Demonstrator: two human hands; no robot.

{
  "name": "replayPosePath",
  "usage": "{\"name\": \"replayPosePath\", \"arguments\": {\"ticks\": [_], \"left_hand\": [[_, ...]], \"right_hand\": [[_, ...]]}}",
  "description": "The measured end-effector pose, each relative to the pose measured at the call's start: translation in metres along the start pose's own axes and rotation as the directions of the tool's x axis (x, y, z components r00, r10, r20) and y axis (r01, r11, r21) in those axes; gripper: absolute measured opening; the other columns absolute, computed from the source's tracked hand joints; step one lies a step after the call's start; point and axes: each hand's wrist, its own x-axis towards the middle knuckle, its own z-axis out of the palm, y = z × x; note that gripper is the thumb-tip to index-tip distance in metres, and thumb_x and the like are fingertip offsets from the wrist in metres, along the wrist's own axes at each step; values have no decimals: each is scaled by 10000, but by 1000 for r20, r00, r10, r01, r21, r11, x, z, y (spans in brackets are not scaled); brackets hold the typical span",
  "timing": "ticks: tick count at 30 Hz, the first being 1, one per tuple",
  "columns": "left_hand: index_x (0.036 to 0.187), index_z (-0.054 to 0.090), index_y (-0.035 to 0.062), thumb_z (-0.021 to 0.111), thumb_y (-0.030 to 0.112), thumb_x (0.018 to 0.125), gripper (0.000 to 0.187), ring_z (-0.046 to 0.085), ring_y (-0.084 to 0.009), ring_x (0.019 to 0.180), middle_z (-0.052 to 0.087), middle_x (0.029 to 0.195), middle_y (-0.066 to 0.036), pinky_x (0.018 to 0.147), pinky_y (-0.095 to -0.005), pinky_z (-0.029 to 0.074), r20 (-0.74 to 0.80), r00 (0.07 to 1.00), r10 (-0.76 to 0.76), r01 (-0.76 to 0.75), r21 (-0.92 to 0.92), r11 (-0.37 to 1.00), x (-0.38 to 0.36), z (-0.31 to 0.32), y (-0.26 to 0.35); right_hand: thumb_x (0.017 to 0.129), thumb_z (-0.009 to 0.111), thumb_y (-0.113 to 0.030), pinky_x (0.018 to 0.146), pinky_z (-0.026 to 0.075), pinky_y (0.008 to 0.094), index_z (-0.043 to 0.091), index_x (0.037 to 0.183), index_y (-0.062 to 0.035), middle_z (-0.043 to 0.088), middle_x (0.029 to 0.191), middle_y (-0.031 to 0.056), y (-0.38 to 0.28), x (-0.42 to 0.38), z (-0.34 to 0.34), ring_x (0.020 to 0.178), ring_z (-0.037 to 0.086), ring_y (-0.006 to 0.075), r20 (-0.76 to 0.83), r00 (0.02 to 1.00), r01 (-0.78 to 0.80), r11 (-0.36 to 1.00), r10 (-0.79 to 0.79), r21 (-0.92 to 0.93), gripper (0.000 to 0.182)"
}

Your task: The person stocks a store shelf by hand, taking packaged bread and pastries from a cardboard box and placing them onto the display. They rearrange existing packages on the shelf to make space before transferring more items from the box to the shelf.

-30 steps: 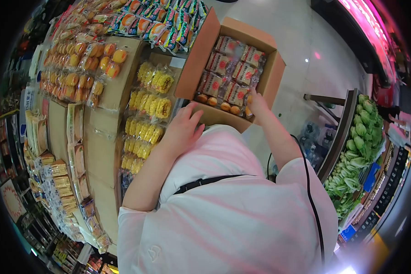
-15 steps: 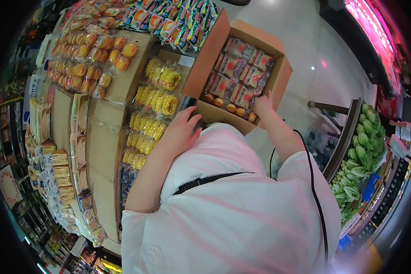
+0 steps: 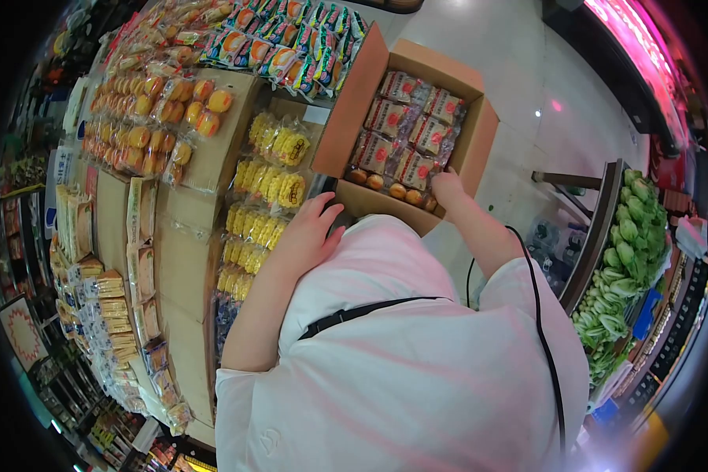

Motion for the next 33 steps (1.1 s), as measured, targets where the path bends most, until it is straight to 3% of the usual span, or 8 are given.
{"name": "replayPosePath", "arguments": {"ticks": [8, 11, 14, 20, 25, 26, 31, 33], "left_hand": [[1221, 575, 13, 663, 174, 857, 408, 484, -372, 1241, 487, 1356, -193, 1036, -419, 424, 16, 1000, 17, -17, 10, 1000, 6, 4, 1], [1222, 571, 11, 663, 173, 856, 411, 486, -373, 1238, 488, 1353, -192, 1036, -418, 422, -1, 1000, 7, -7, 3, 1000, 5, 4, -3], [1223, 568, 10, 659, 172, 859, 409, 485, -373, 1238, 494, 1344, -192, 1035, -415, 420, -21, 999, -24, 24, 0, 1000, -1, 7, -7], [1211, 568, 1, 642, 172, 872, 387, 520, -369, 1192, 528, 1287, -188, 1003, -407, 441, -15, 999, -44, 43, -38, 998, -6, 6, -4], [1202, 568, 4, 638, 170, 877, 372, 559, -371, 1118, 583, 1193, -191, 951, -413, 463, -14, 998, -61, 59, -78, 995, -13, 4, -2], [1203, 567, 5, 636, 174, 879, 371, 563, -371, 1109, 593, 1177, -192, 944, -414, 465, -20, 998, -62, 61, -79, 995, -17, 6, -4], [1203, 570, 10, 622, 200, 893, 368, 578, -370, 1085, 611, 1151, -194, 921, -415, 478, -24, 991, -134, 132, -56, 990, -39, 6, -2], [1206, 573, 13, 618, 211, 899, 368, 586, -367, 1075, 612, 1157, -194, 913, -416, 481, -48, 988, -148, 146, -43, 988, -54, 13, -10]], "right_hand": [[843, 555, -153, 1142, 243, 494, 742, 999, -97, 721, 1009, 121, 19, 23, -15, 1016, 674, 259, 70, 997, -19, 999, 23, -49, 249], [821, 591, -202, 1063, 390, 452, 738, 944, -85, 716, 964, 135, 27, 26, -22, 976, 674, 280, -31, 999, -5, 1000, 6, 18, 224], [829, 630, -302, 940, 480, 417, 708, 1016, -68, 712, 960, 147, 48, 33, -82, 963, 673, 288, 116, 993, -45, 903, -6, 428, 309], [916, 585, -322, 847, 504, 378, 640, 1107, -48, 705, 949, 149, 63, 17, -153, 939, 668, 288, -113, 979, -31, 668, 171, 744, 339], [914, 568, -332, 856, 512, 406, 663, 1088, -68, 688, 1001, 161, -26, 40, -129, 945, 660, 301, -131, 984, 168, 876, -121, 452, 329], [905, 563, -341, 858, 513, 437, 668, 1087, -77, 674, 1030, 189, -54, 16, -147, 956, 651, 344, 3, 971, 194, 794, -239, 576, 337], [893, 557, -367, 788, 502, 449, 687, 933, -76, 684, 932, 177, -169, 20, -38, 893, 655, 344, -165, 669, 697, 535, -724, 478, 321], [889, 555, -378, 791, 500, 443, 688, 944, -87, 686, 931, 164, -173, 6, -42, 892, 655, 338, -108, 723, 621, 573, -683, 534, 324]]}}
